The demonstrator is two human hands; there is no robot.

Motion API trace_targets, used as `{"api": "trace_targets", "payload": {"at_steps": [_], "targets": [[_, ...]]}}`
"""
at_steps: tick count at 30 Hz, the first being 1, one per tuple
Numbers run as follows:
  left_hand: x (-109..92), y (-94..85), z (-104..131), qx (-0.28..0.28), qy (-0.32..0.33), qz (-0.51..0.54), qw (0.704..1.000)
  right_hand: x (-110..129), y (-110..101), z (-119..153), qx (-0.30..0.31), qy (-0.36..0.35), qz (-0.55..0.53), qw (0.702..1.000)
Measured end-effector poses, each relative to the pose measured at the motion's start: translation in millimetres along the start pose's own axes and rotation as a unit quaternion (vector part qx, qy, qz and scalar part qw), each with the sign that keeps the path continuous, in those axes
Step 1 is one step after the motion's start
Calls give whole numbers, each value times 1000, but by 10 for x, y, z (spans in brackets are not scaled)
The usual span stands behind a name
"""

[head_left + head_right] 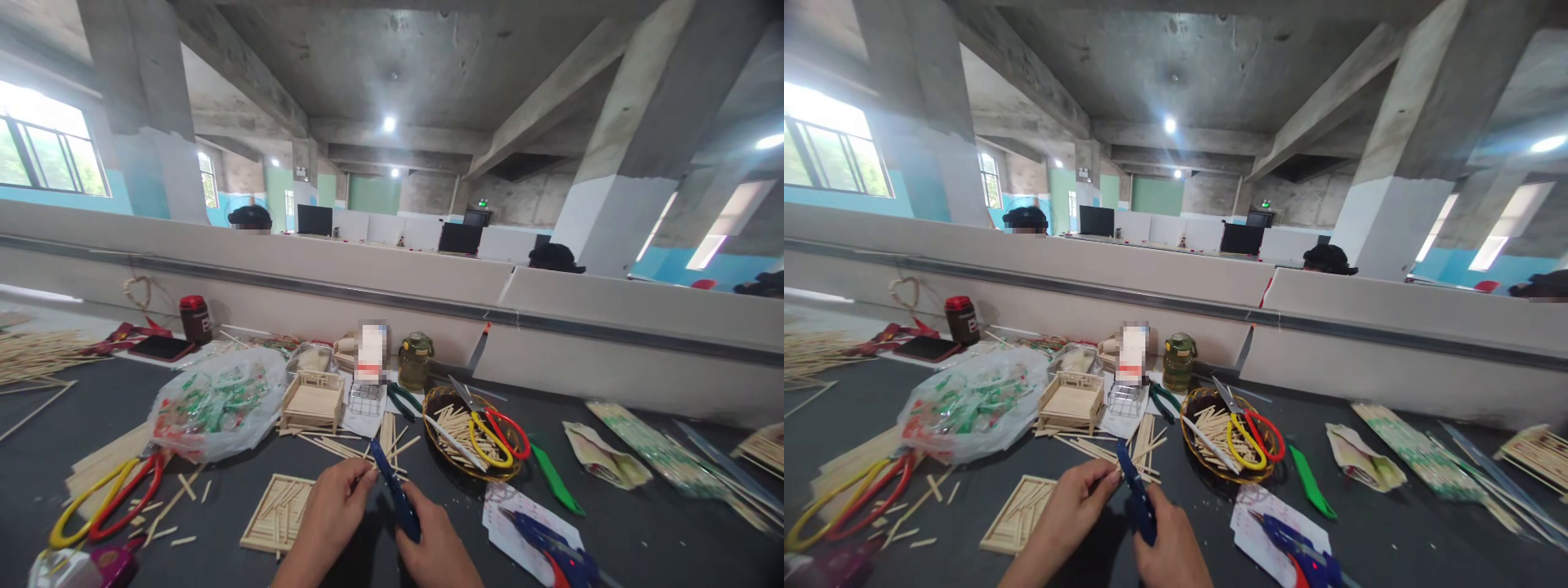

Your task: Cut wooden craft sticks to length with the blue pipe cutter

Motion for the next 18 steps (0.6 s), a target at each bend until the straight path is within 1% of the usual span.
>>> {"api": "trace_targets", "payload": {"at_steps": [4, 9, 14, 18], "targets": [[51, 9, -8, -4, -10, -17, 1000, -24, 37, -10, -1, -5, -2, 1000], [84, 17, -12, -7, -19, -16, 1000, 4, 46, -19, 3, -21, -19, 1000], [59, -6, -2, -18, -28, -3, 999, -27, 38, -25, 2, -9, -16, 1000], [19, -43, -11, -31, -24, 34, 999, -80, 44, -19, -1, 8, 9, 1000]]}}
Point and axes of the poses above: each hand's wrist, its own z-axis away from the middle knuckle, its own y-axis out of the palm, x = y × z, the point moved 8 cm from there along -z, towards the middle knuckle, and after that the axes turned 2 degrees about -x, right-handed, at the moved point
